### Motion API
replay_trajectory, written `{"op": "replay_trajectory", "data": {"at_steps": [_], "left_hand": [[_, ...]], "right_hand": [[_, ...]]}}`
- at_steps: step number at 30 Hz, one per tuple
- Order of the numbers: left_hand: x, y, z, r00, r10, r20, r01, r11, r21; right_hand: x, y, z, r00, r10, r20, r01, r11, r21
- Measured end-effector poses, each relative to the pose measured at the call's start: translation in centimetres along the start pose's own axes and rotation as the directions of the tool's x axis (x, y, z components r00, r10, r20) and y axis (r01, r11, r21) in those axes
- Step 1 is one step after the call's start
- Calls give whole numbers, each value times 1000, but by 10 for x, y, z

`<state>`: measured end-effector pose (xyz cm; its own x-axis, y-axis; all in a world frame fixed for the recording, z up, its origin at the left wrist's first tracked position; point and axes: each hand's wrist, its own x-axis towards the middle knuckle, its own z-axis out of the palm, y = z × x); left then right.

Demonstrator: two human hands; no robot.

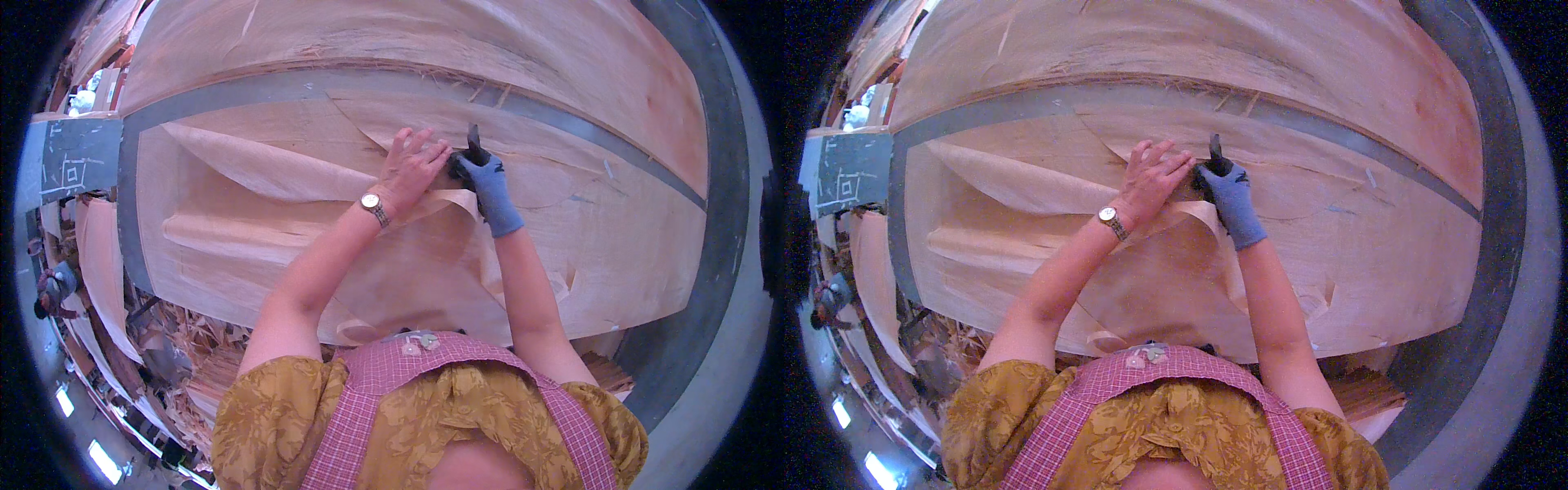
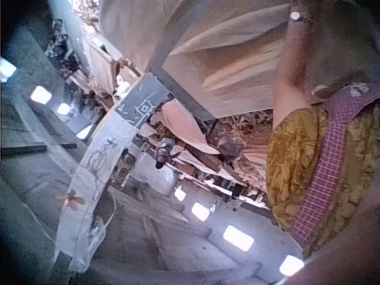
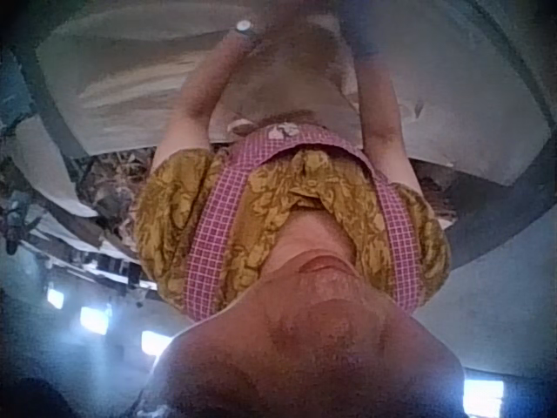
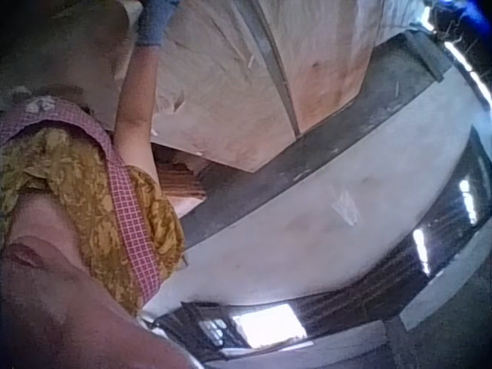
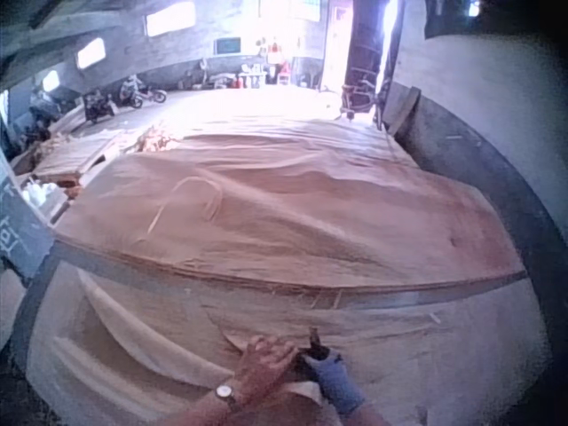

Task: The person trims strips from wood veneer sheets using a utility knife and a measuring stick, then lifts and moves the sheets between stacks.

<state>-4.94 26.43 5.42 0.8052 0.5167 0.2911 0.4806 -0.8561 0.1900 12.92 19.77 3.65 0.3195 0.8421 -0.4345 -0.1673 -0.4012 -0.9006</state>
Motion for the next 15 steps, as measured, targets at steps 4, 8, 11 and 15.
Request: {"op": "replay_trajectory", "data": {"at_steps": [4,8,11,15], "left_hand": [[-1,5,0,998,55,6,-56,995,78],[-3,4,9,997,77,26,-78,995,69],[-7,5,11,998,69,6,-70,996,64],[-8,8,17,999,10,-40,-12,998,-57]], "right_hand": [[-11,-4,-5,999,-16,-34,6,961,-276],[-5,-25,-11,934,-301,193,314,432,-845],[9,-32,-40,855,-353,380,397,-27,-918],[20,-102,-18,907,-268,325,394,268,-879]]}}
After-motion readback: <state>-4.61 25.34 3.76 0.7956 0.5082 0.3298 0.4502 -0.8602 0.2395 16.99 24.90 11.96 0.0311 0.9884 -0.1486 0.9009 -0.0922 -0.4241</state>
